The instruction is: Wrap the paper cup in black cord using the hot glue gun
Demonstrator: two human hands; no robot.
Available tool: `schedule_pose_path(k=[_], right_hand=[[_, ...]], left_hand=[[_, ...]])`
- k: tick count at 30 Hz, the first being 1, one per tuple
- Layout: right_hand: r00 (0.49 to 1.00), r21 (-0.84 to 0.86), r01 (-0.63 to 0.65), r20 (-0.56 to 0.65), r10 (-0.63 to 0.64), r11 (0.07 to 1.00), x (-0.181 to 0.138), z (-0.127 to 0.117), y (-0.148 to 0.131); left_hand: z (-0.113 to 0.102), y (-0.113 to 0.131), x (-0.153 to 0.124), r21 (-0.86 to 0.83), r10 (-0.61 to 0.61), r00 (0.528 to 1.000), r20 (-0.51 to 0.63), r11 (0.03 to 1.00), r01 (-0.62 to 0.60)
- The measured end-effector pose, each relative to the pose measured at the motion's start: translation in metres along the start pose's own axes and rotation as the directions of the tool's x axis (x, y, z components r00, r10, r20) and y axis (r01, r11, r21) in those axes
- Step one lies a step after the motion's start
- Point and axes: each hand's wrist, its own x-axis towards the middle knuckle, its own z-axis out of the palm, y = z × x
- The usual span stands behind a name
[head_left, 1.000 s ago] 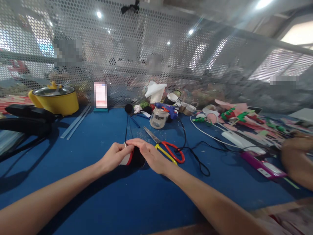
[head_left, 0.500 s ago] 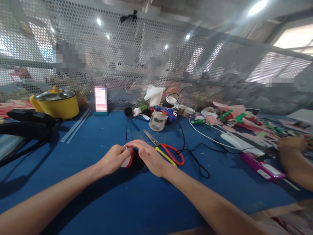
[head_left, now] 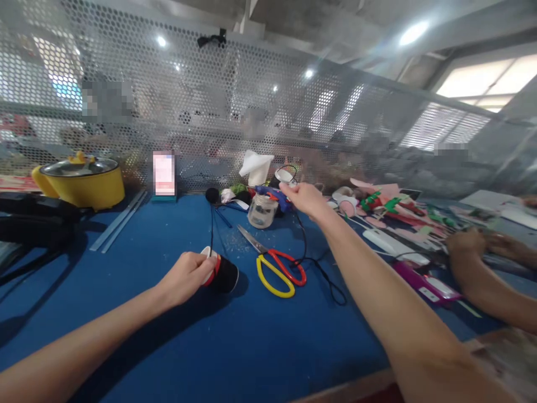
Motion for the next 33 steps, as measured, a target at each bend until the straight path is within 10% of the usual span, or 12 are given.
schedule_pose_path(k=[6, 18, 22, 33], right_hand=[[0.959, 0.134, -0.180, 0.242, 0.144, 0.974, 0.010, 0.023, 0.014], [0.977, 0.427, 0.209, -0.059, -0.204, 0.880, -0.045, 0.021, -0.002], [0.899, 0.513, 0.062, 0.345, -0.271, 0.856, -0.092, 0.013, -0.005], [0.794, 0.254, 0.074, 0.570, -0.211, 0.964, -0.138, 0.022, 0.001]], left_hand=[[0.000, 0.002, -0.001, 0.036, 0.027, 0.999, 0.039, 0.999, -0.029], [0.000, -0.003, 0.003, 0.016, 0.033, 0.998, -0.054, 0.999, -0.033], [-0.002, -0.004, 0.005, 0.045, 0.009, 0.995, -0.098, 0.999, -0.004], [-0.004, -0.008, 0.011, -0.055, -0.074, 0.991, -0.114, 0.996, 0.068]])
